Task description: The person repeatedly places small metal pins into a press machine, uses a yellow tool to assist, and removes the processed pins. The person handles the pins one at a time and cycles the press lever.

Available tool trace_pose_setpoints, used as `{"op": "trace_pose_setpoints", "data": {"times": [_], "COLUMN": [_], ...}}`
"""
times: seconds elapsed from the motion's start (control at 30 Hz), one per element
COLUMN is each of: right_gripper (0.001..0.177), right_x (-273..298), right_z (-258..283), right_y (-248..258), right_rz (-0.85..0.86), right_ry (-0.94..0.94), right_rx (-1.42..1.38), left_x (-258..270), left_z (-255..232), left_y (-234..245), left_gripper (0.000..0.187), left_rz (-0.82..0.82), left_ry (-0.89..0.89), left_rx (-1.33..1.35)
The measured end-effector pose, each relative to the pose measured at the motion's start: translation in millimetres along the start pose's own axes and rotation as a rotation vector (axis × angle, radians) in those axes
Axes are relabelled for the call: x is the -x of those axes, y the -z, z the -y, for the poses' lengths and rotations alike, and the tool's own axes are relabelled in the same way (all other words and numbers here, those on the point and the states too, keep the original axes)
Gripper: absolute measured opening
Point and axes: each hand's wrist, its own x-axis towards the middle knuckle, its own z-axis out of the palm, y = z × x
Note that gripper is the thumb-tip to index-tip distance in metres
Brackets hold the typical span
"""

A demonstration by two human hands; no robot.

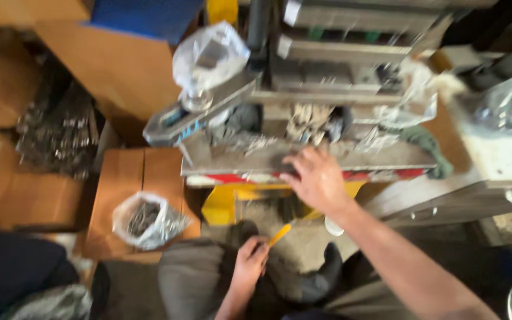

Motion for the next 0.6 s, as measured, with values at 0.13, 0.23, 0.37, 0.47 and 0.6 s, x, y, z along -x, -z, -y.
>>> {"op": "trace_pose_setpoints", "data": {"times": [0.13, 0.23, 0.37, 0.47, 0.6], "right_gripper": [0.014, 0.011, 0.014, 0.013, 0.009], "right_x": [4, 8, 6, -9, -48], "right_z": [-7, -16, -32, -44, -60], "right_y": [2, 8, 25, 39, 49], "right_rz": [0.026, -0.080, -0.173, -0.334, -0.380], "right_ry": [0.055, 0.075, -0.178, -0.166, -0.049], "right_rx": [-0.021, -0.108, -0.218, -0.261, -0.174], "left_x": [-10, -18, -23, -25, -24], "left_z": [16, 28, 43, 45, 44], "left_y": [5, 10, 11, 11, 10], "left_gripper": [0.013, 0.014, 0.014, 0.013, 0.011], "left_rz": [-0.004, 0.009, -0.001, 0.013, 0.018], "left_ry": [0.051, 0.102, 0.052, 0.020, 0.029], "left_rx": [0.033, 0.073, 0.066, 0.070, 0.092]}}
